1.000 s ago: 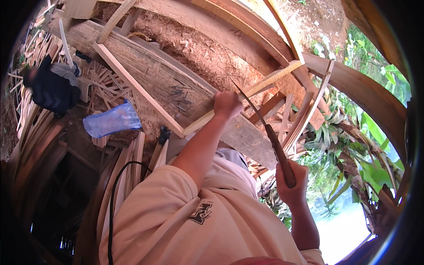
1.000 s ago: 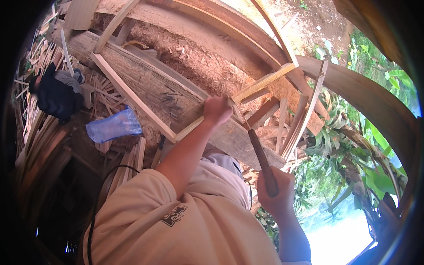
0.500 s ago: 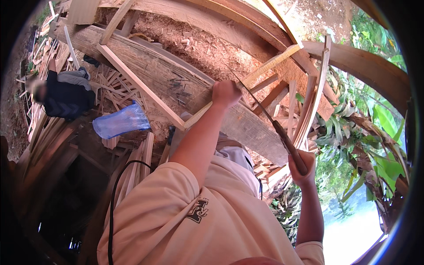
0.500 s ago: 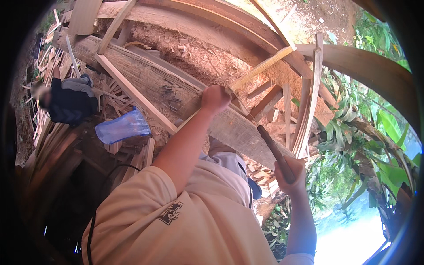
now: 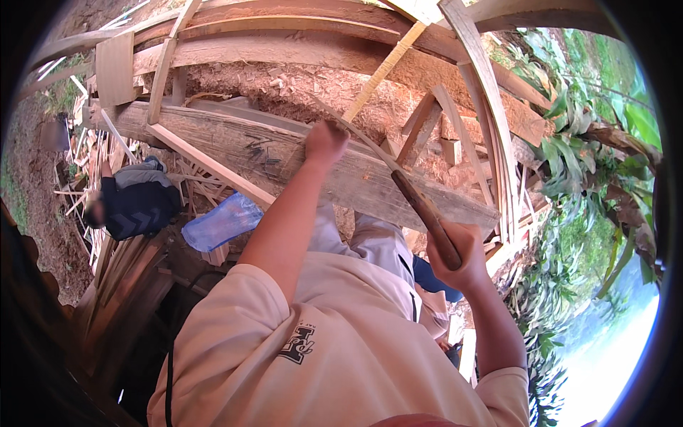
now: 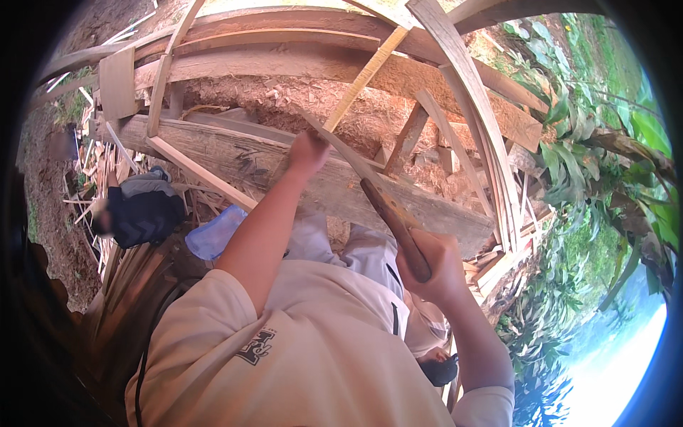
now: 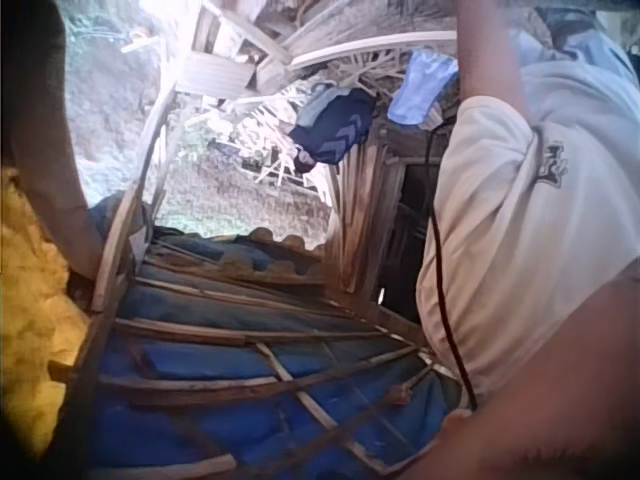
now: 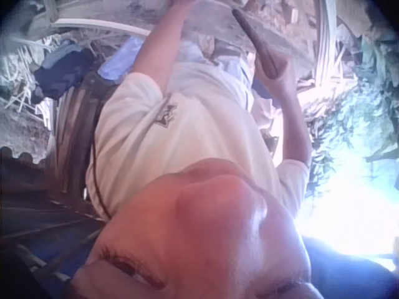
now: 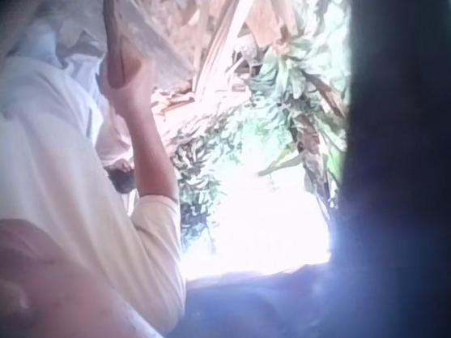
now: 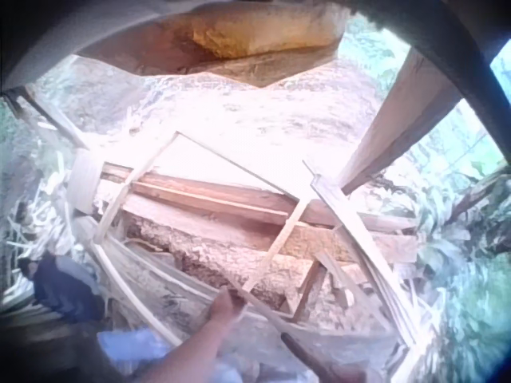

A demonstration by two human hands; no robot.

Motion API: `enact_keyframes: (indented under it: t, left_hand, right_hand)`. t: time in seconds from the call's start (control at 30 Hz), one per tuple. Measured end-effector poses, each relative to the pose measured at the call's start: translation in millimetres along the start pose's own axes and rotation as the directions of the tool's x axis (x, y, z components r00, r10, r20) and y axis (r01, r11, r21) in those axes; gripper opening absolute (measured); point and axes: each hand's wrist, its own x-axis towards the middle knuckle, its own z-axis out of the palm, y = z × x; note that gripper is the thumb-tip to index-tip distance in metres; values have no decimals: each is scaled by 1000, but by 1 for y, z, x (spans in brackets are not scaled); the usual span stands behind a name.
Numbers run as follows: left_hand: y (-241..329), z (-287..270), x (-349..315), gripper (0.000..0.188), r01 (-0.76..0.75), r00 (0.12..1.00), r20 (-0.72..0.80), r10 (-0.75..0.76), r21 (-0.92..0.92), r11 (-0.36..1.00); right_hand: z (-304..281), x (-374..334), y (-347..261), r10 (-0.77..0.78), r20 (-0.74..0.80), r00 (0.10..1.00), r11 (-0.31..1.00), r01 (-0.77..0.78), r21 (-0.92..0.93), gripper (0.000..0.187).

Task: The person uses a curved blade to shave thin strips from a wooden plank, repeatedly drawing the tool along the wood to produce shavings. The person occasionally lifts and repositions the plank while continuing to shave its surface.

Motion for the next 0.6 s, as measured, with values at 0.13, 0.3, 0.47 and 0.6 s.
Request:
enact_keyframes:
  t: [0.13, 0.3, 0.47, 0.6]
  left_hand:
    - [1, 3, -1, 31, -37, 999, -33, 35, -75, 996]
    - [-1, 4, 1, 29, -55, 995, -87, 48, -80, 995]
    - [3, -9, -24, 34, -229, 921, -326, 212, -13, 973]
    - [8, -41, -50, 36, -250, 929, -271, 252, 41, 967]
  right_hand:
    - [1, 1, -21, 12, 1, 1000, 1000, -12, -25, 13]
    - [-7, 7, -19, -29, -84, 996, 997, 23, -80, 15]
    - [-3, 9, -49, -17, -112, 994, 991, 2, -134, 22]
    - [-12, 5, -83, -77, -142, 987, 986, 54, -158, 26]
